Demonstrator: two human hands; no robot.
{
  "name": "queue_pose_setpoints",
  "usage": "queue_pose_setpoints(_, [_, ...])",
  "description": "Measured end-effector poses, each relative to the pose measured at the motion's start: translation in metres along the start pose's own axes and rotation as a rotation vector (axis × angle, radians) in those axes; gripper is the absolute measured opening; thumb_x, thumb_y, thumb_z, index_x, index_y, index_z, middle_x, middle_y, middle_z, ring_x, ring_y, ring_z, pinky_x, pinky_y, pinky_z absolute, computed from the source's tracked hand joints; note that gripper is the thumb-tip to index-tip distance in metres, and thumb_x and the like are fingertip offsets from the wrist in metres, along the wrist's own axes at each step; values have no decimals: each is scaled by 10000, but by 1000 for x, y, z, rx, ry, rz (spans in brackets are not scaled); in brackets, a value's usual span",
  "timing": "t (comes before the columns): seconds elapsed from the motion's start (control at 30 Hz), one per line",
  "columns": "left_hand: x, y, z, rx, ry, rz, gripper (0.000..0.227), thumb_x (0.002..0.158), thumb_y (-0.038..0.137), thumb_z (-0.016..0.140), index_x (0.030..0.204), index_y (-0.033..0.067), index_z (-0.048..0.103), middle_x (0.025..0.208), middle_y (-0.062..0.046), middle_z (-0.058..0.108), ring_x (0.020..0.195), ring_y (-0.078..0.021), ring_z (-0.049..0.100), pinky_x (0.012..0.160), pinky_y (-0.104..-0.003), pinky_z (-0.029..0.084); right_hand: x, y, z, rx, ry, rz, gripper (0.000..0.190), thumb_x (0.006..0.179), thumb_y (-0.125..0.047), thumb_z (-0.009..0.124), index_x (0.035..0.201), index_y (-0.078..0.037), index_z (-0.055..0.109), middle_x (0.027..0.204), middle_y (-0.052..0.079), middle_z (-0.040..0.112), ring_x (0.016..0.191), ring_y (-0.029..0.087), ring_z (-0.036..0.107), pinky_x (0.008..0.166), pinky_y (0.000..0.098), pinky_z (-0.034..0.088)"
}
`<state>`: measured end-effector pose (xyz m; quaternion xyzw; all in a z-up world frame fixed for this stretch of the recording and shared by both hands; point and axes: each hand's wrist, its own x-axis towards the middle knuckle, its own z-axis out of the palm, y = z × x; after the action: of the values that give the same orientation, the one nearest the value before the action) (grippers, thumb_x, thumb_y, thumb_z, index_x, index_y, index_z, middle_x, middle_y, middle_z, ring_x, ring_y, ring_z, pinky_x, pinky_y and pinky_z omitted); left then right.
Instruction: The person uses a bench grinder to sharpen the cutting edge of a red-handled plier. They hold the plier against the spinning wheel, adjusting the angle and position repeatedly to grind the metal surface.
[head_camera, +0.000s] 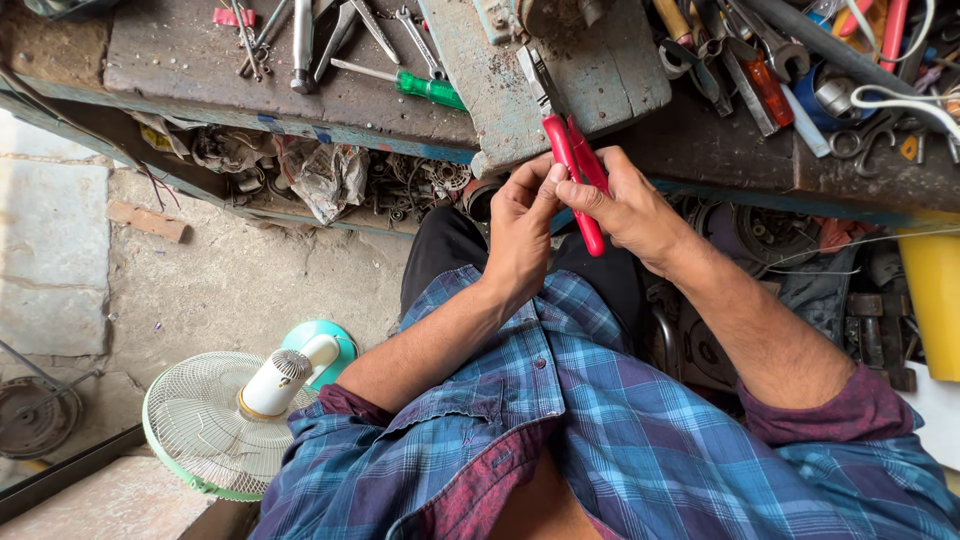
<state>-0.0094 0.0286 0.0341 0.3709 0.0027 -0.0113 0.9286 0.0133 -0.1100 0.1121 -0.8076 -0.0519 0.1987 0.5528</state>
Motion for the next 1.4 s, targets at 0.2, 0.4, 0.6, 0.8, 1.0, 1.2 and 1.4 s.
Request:
queue_pose_setpoints(0.2, [-2,1,5,-14,14,18,317,1064,199,625,1303,-8,627,1211,-68,688,1131,-136,648,1027,-332,549,6,-2,0,70,34,0,722,899,-561,674,1261,43,513,1032,67,589,950,104,565,762,261,489])
queue_pose_setpoints(0.4, [0,-3,1,48,9,42,305,1077,192,628,1299,-18,630,1218,-78,687,1128,-138,650,1036,-330,541,7,3,9,122,63,-15,609,942,-494,673,1222,35,559,987,33,547,873,74,509,702,228,444])
queue_pose_setpoints(0.6, [0,-5,2,24,57,39,261,1088,214,642,1215,-11,602,1139,-56,643,1066,-125,603,943,-302,518,4,-2,2,164,-30,61,525,817,-330,714,1204,-23,535,886,14,516,683,87,483,535,251,403])
queue_pose_setpoints(0.8, [9,-7,7,-94,24,-336,591,980,599,519,1243,72,572,1143,-74,637,1063,-185,629,854,-405,563,7,7,3,164,20,21,442,838,-246,665,1188,2,558,914,16,561,772,79,534,646,247,470])
queue_pose_setpoints(1.0, [47,-27,5,-396,-222,-452,797,1029,707,512,1371,-12,537,1365,-281,598,1232,-386,607,1107,-513,509,10,8,0,-304,121,-119,513,804,-281,732,1178,26,561,961,95,642,886,189,641,771,334,527])
queue_pose_setpoints(1.2, [48,-44,14,-684,-467,-333,923,1012,763,468,1539,5,456,1479,-257,559,1329,-384,588,1182,-520,447,3,-20,-4,-851,223,-148,733,749,-335,765,1285,71,472,885,181,737,746,361,735,711,449,583])
queue_pose_setpoints(1.4, [54,-43,17,-757,-524,-351,951,990,783,425,1603,57,390,1534,-216,526,1392,-371,546,1206,-528,423,4,-26,-2,-1008,237,-86,874,755,-378,792,1378,95,401,921,253,716,773,427,720,750,491,587])
